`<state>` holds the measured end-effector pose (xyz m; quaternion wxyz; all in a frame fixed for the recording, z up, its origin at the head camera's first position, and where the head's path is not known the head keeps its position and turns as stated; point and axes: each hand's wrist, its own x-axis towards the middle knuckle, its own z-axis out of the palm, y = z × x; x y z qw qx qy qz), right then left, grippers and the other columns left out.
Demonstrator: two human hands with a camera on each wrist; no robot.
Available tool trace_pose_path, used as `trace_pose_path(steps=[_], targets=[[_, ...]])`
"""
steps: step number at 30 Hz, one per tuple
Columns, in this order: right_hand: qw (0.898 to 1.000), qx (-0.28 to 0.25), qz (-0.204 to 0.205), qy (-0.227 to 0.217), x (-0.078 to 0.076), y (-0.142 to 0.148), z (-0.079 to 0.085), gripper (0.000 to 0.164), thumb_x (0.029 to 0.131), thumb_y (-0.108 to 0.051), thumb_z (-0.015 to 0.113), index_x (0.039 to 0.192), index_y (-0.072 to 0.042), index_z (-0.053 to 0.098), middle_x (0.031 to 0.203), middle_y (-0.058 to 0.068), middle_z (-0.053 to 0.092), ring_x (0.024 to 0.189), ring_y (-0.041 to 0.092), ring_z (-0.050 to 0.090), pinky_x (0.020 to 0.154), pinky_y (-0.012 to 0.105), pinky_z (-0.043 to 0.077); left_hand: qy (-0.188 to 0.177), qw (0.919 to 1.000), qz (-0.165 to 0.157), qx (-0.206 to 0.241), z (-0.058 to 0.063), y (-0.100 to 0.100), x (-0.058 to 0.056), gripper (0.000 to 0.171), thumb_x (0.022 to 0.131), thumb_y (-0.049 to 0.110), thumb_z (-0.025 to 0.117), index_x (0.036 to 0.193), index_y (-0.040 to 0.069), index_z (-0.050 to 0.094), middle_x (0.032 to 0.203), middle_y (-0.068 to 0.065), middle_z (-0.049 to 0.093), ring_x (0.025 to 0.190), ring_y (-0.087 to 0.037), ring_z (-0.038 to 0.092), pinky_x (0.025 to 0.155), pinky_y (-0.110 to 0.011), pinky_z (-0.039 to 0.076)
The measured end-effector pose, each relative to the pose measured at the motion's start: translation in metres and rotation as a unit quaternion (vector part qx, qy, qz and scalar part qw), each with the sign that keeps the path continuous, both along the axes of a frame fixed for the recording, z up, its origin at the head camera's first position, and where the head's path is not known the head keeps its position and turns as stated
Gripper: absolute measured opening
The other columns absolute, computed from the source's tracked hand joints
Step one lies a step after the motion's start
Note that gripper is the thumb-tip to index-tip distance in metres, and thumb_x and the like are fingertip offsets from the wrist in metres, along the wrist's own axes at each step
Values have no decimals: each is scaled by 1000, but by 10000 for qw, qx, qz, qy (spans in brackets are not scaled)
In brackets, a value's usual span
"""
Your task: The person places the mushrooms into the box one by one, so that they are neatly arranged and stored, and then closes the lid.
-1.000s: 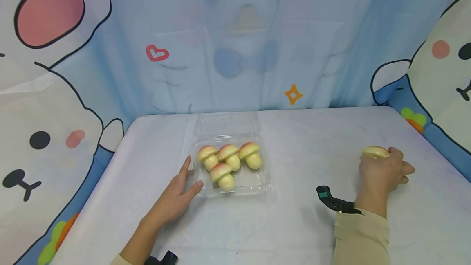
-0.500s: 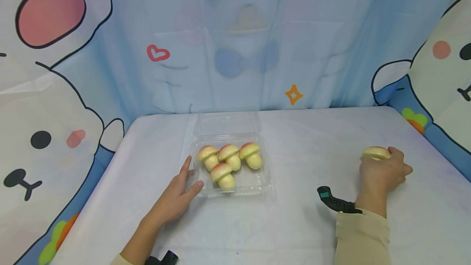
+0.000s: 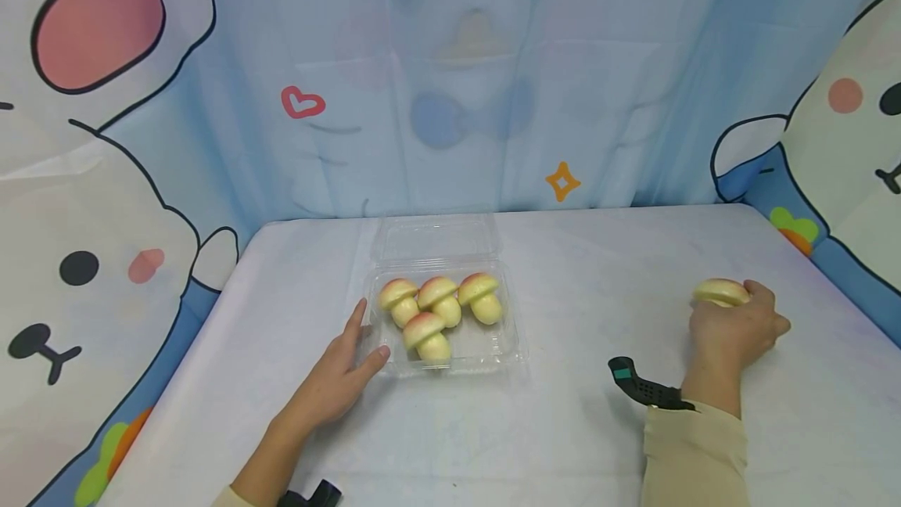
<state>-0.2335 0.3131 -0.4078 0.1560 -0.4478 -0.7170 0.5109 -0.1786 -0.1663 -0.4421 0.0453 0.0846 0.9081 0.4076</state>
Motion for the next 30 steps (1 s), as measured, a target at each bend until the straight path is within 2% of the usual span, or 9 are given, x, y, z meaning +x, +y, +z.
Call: trace_pose_path(steps=[7,14,20,30], targets=[[9997,35,34,223,-1,-4,2,80,94,-1,55,165,-22,26,168,14,15,153,31,26,126,42,29,31,10000,2,-25,2,0,1,86,105,42,56,168,16,4,159,-25,44,153,-42,33,123,-64,23],[9995,128,56,275,-1,-11,10,77,96,-1,51,165,-23,26,167,13,16,153,29,27,127,41,28,49,10000,-19,-4,1,0,0,86,105,42,57,168,16,4,159,-26,43,153,-42,33,123,-64,23],[9978,396,189,497,-4,-19,15,77,93,1,49,164,-20,30,166,14,20,151,30,31,125,38,30,37,10000,2,-17,2,0,1,86,105,42,57,168,17,4,158,-25,45,153,-42,33,123,-64,24],[9964,581,322,533,-4,-24,28,75,95,0,50,164,-21,29,165,14,22,150,29,33,124,40,33,2,10000,20,-12,1,1,1,86,105,42,56,168,17,4,159,-24,44,154,-42,32,123,-64,23]])
